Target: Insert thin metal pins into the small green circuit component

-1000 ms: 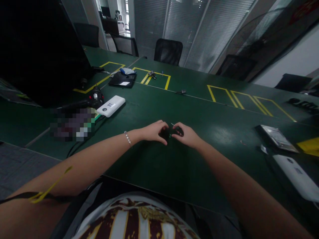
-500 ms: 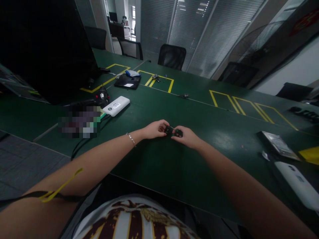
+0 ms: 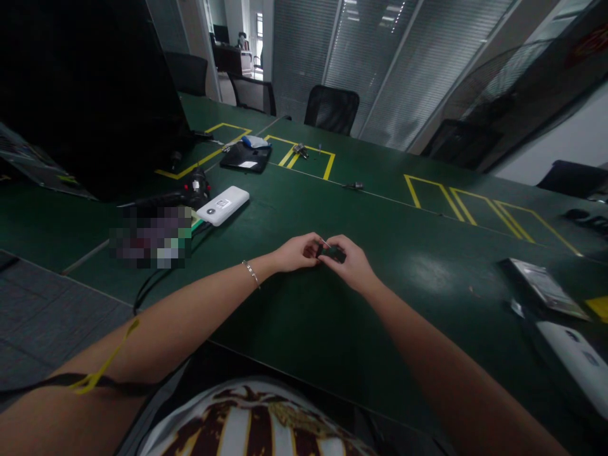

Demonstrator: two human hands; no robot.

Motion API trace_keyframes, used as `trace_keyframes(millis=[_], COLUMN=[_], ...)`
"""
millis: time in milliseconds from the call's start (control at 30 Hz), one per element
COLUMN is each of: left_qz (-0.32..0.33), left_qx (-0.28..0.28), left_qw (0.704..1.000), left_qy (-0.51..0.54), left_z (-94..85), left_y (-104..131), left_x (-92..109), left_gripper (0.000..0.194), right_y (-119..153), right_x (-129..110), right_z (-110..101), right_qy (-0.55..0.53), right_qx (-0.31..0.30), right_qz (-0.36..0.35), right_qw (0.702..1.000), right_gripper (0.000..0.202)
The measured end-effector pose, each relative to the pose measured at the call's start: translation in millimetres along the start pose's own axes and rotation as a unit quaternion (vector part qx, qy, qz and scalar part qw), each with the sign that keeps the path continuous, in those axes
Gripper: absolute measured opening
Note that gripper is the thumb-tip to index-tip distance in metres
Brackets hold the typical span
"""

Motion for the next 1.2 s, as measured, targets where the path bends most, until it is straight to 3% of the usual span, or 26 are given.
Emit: trace_keyframes(millis=[567,900,1200], left_qz=[0.005,-0.010,-0.019], left_qx=[0.058,0.075,0.076], left_qw=[0.997,0.995,0.995], left_qy=[0.056,0.072,0.054], left_z=[-0.3,-1.6,-0.3], left_y=[0,-2,-4], left_x=[-3,-1,-2], left_gripper=[0.039,0.036,0.036], right_y=[-14,-19,-9], right_x=[2,-1,0], right_z=[3,5,19], right_qy=[-0.054,-0.065,-0.072], right_qx=[-0.001,0.014,0.111], right_qz=[-0.011,0.021,0.028], right_qw=[0.998,0.998,0.991], right_gripper=[0.016,0.017,0.018])
Point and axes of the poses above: each hand's wrist, its own y-axis away from the middle knuckle, its own z-axis out of the palm, x = y × z, the point moved 1 cm from there along -y, towards the middle knuckle, and after that the axes turned 7 degrees about -y, right-handed, at the moved point
